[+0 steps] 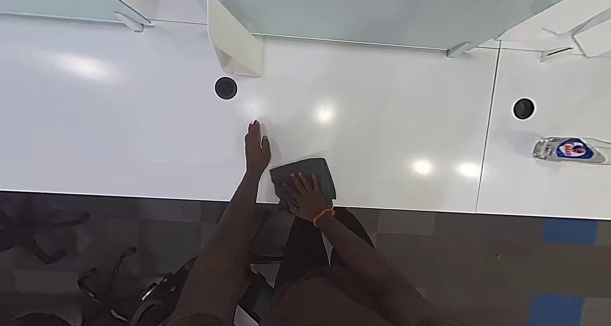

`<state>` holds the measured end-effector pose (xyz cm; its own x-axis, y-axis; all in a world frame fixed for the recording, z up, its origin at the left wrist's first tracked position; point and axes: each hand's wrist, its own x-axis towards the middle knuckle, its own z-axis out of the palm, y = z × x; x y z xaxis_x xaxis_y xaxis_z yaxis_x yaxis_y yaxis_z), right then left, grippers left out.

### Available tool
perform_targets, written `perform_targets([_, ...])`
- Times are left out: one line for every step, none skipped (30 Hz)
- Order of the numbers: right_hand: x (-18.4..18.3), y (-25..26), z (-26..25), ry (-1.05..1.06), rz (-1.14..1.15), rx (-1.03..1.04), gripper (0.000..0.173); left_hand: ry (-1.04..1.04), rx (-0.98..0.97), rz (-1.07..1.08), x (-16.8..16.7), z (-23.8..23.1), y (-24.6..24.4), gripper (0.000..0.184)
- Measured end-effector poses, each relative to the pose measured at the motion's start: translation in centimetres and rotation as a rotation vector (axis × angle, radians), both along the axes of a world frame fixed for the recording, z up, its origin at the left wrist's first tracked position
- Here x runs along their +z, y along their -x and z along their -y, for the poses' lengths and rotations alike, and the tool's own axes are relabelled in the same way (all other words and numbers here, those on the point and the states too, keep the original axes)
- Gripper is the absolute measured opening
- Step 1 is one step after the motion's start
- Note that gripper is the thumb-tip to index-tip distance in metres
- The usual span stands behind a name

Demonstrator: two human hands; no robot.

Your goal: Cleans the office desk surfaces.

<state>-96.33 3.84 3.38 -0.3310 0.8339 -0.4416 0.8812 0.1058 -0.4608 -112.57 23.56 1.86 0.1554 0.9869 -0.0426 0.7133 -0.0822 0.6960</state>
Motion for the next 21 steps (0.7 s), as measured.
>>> perform_targets([-0.1, -1.5, 1.7, -0.036, 0.022, -0.051, 0.071, -0.024, 0.003, -0.052, 0.2, 0.6, -0.6, 0.054])
perform_targets([-0.2, -3.3, 3.3, -0.090, 0.056, -0.111, 0.070, -0.047, 0.004, -0.094, 0.3, 1.2, -1.4, 0.054])
perform_targets([-0.4, -5.2, 4.9, -0.159, 0.098, -0.177, 0.069, -0.063, -0.008, -0.129, 0.3, 2.3, -2.1, 0.054])
perform_targets([-0.6, -7.2, 6.5, -0.215, 0.142, -0.236, 0.068, -0.072, -0.035, -0.153, 0.2, 3.7, -2.9, 0.054])
perform_targets([-0.9, -9.2, 7.8, -0.250, 0.183, -0.282, 0.067, -0.084, -0.068, -0.168, 0.0, 5.1, -3.8, 0.054])
perform_targets([-1.1, -11.1, 9.0, -0.267, 0.214, -0.315, 0.067, -0.089, -0.109, -0.178, -0.2, 6.6, -4.7, 0.053])
perform_targets([-1.2, -12.8, 9.6, -0.266, 0.240, -0.335, 0.067, -0.091, -0.152, -0.181, -0.4, 8.0, -5.8, 0.053])
perform_targets([-1.3, -14.0, 9.8, -0.251, 0.260, -0.350, 0.068, -0.085, -0.190, -0.181, -0.6, 9.3, -6.9, 0.052])
perform_targets([-1.2, -14.7, 9.7, -0.228, 0.271, -0.363, 0.069, -0.074, -0.229, -0.183, -0.8, 10.6, -8.0, 0.052])
perform_targets([-1.0, -14.9, 9.0, -0.192, 0.278, -0.376, 0.070, -0.069, -0.267, -0.180, -1.0, 11.7, -9.1, 0.052])
perform_targets([-0.7, -14.6, 7.6, -0.152, 0.276, -0.401, 0.072, -0.065, -0.302, -0.173, -1.2, 12.5, -10.0, 0.052])
perform_targets([-0.4, -14.0, 5.8, -0.138, 0.274, -0.434, 0.075, -0.063, -0.330, -0.159, -1.4, 13.4, -10.9, 0.052])
perform_targets([-0.3, -13.4, 3.5, -0.140, 0.271, -0.450, 0.078, -0.073, -0.338, -0.140, -1.6, 14.1, -11.7, 0.052])
perform_targets([-0.4, -12.8, 0.7, -0.150, 0.256, -0.445, 0.081, -0.088, -0.332, -0.117, -1.7, 14.6, -12.3, 0.052])
perform_targets([-0.5, -12.4, -2.3, -0.141, 0.231, -0.417, 0.083, -0.101, -0.317, -0.100, -1.8, 14.8, -12.8, 0.052])
perform_targets([-0.6, -12.4, -5.2, -0.112, 0.210, -0.370, 0.086, -0.099, -0.300, -0.085, -1.7, 15.0, -13.2, 0.054])
perform_targets([-0.8, -12.8, -7.5, -0.129, 0.191, -0.328, 0.085, -0.100, -0.277, -0.072, -1.5, 15.0, -13.4, 0.055])
perform_targets([-1.1, -13.5, -9.5, -0.180, 0.168, -0.295, 0.082, -0.106, -0.256, -0.069, -1.3, 14.8, -13.5, 0.055])
perform_targets([-1.2, -14.5, -11.0, -0.229, 0.149, -0.274, 0.078, -0.105, -0.244, -0.076, -1.0, 14.7, -13.4, 0.056])
perform_targets([-1.3, -15.8, -12.4, -0.268, 0.149, -0.270, 0.072, -0.092, -0.238, -0.089, -0.8, 14.5, -13.0, 0.056])
perform_targets([-1.3, -17.3, -13.5, -0.297, 0.149, -0.295, 0.066, -0.078, -0.234, -0.108, -0.6, 14.4, -12.5, 0.056])
